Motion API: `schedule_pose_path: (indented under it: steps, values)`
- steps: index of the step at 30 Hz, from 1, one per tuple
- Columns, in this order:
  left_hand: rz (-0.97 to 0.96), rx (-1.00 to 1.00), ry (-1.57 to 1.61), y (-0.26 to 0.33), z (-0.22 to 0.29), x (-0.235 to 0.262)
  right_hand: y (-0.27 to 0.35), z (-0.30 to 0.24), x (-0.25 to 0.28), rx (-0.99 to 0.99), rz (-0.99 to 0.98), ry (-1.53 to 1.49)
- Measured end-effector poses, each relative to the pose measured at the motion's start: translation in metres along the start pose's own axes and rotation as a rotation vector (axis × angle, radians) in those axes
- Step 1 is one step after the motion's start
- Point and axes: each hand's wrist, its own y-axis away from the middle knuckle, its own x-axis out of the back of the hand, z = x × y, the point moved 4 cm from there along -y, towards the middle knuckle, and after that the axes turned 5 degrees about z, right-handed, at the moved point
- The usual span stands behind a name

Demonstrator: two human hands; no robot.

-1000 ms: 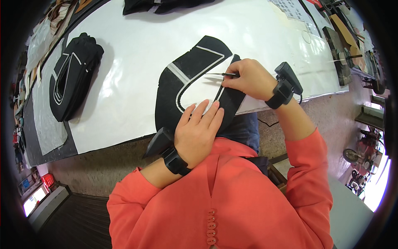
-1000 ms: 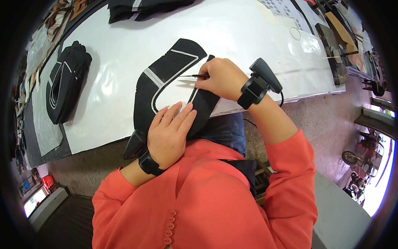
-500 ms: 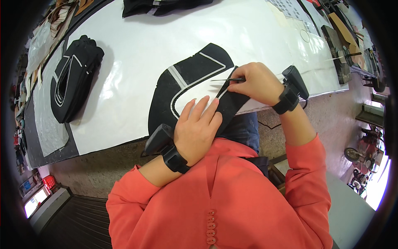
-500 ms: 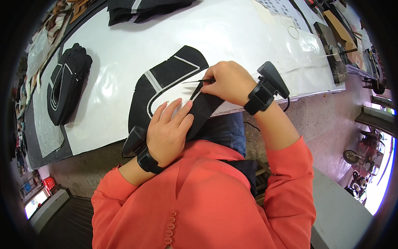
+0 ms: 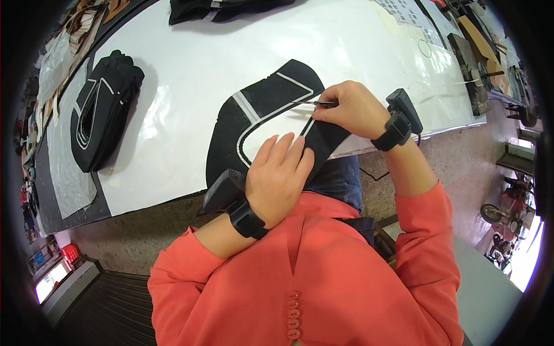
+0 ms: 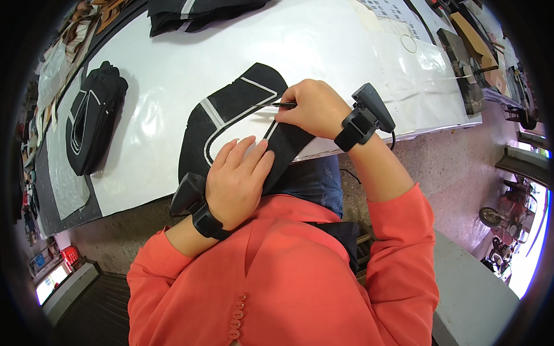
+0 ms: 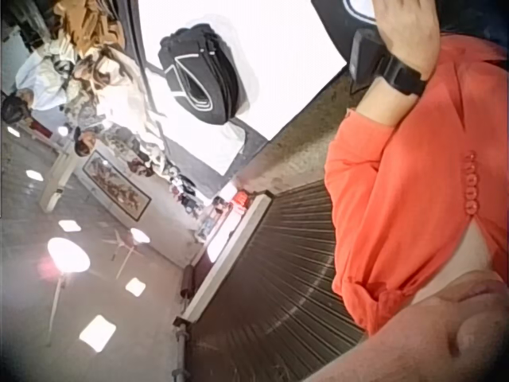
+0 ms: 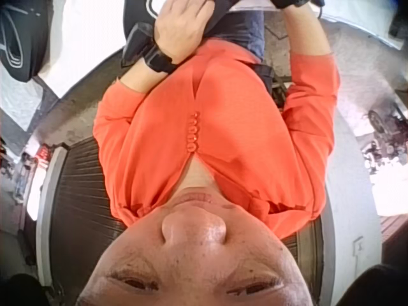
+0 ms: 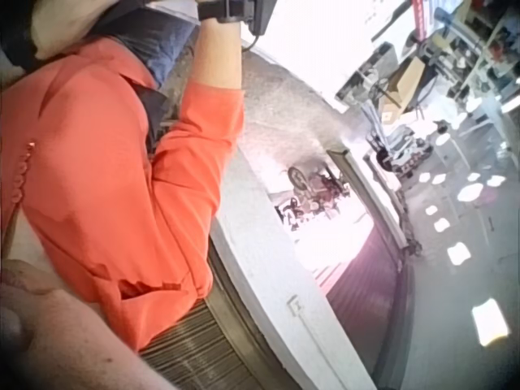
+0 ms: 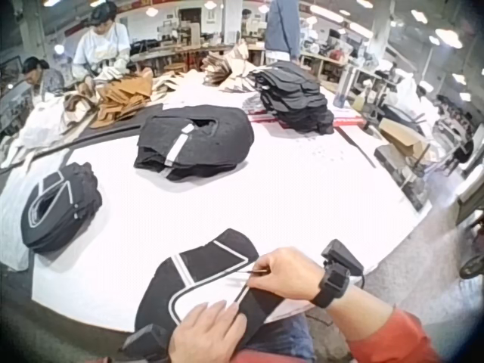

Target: Trim and clean excess material or threads from shoe upper components using snips.

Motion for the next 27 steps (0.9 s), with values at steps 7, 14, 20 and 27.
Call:
schedule_pose_path:
  steps: [7, 14, 20, 27]
  values:
    - [0.004, 0.022, 0.021, -0.016, -0.003, -0.005, -0.005, -0.008, -0.001, 0.038, -0.063, 0.043]
    - [-0.025, 0.015, 0.015, -0.011, -0.003, -0.010, -0.002, 0.006, 0.008, 0.065, -0.059, -0.009]
    - [-0.078, 0.020, 0.056, -0.009, -0.005, -0.010, 0.001, -0.006, 0.022, 0.017, -0.130, -0.060]
    - [-0.079, 0.019, 0.046, -0.012, -0.003, -0.010, -0.004, 0.010, 0.021, -0.015, -0.046, 0.006]
